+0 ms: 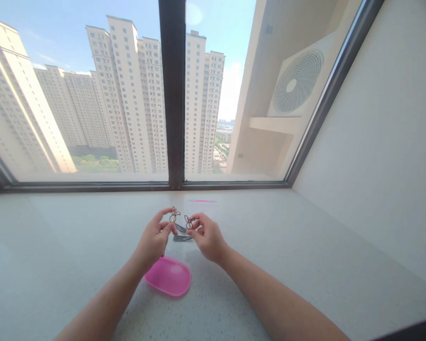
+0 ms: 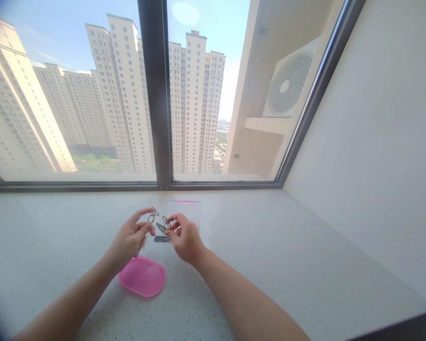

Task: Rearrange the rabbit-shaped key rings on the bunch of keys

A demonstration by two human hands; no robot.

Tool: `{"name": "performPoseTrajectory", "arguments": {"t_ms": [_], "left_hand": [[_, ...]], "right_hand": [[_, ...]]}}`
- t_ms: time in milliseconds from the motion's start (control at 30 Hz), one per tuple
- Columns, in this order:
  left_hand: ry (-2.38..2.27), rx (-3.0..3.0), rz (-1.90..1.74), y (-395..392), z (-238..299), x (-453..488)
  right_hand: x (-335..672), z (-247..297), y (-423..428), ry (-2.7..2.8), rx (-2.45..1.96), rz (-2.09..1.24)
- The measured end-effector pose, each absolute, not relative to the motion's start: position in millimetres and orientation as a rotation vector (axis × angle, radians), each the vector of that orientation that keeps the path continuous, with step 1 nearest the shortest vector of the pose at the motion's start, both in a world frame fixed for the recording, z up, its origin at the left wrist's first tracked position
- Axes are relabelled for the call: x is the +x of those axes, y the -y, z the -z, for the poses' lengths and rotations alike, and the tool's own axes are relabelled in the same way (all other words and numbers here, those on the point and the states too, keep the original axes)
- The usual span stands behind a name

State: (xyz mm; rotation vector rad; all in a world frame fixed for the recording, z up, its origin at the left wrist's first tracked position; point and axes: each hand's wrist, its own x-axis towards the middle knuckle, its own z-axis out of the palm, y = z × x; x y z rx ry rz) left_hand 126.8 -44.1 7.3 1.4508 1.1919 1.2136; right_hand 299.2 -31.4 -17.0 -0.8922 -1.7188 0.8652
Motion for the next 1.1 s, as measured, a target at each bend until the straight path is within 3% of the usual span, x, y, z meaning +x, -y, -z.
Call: {"name": "performPoseTrajectory", "arguments": {"t_ms": [1100], "left_hand": [[-1.218,1.490,-1.176,44.9,-6.7,127.3]], "right_hand": [[300.1,18.6,28.6,1.737,-0.979,-0.828]]}}
